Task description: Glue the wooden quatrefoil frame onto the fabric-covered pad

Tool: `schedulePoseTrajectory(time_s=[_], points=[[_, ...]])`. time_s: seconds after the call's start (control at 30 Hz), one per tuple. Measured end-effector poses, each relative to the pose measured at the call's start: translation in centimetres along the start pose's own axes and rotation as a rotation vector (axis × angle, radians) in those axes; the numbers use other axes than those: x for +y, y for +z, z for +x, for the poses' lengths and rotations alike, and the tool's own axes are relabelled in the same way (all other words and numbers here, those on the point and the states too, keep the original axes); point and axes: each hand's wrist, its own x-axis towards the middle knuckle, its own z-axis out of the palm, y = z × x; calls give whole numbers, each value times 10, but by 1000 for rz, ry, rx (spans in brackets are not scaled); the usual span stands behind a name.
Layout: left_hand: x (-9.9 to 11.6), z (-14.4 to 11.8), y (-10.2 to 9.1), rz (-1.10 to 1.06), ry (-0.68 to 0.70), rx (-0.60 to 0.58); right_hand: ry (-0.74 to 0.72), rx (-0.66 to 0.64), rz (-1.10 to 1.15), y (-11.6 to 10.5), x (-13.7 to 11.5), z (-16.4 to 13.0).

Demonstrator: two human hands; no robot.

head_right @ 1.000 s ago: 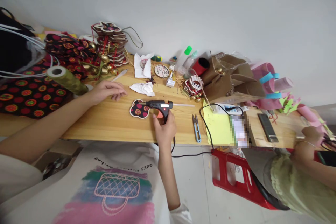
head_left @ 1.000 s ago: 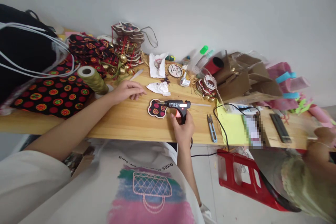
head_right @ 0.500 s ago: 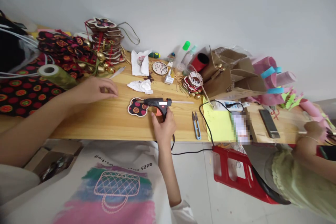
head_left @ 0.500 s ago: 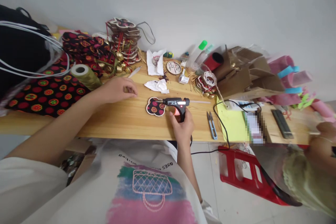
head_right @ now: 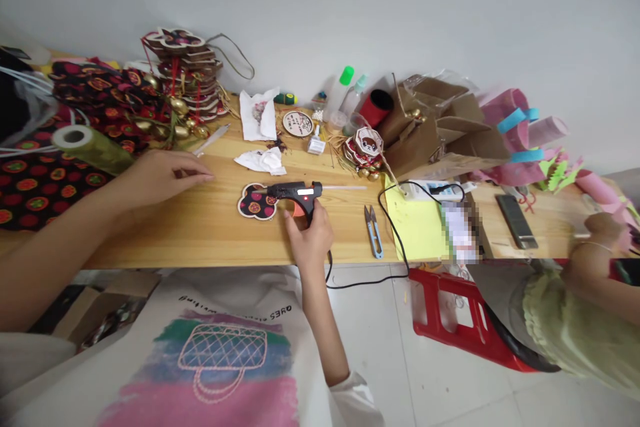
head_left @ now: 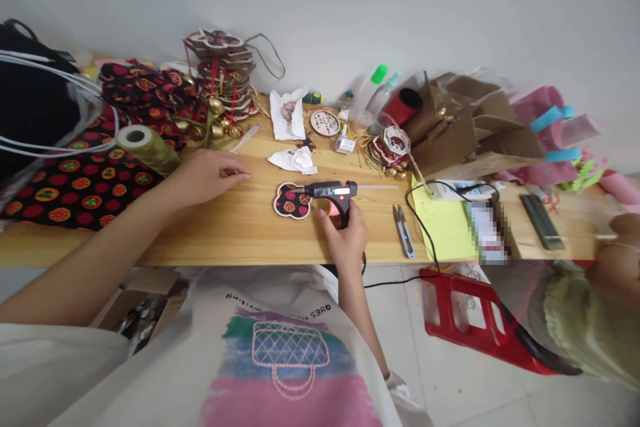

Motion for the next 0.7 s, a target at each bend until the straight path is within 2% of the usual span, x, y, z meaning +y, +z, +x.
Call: schedulePoseTrajectory(time_s=[0.27, 0.47, 0.7], points=[[6, -23, -7, 263, 15, -103, 2, 6, 6, -1, -1, 0], [16, -39, -5, 602, 19, -147, 4, 11, -4, 0, 0, -1], [13, -45, -5, 561, -6, -131, 23, -6, 5, -1, -2, 0]])
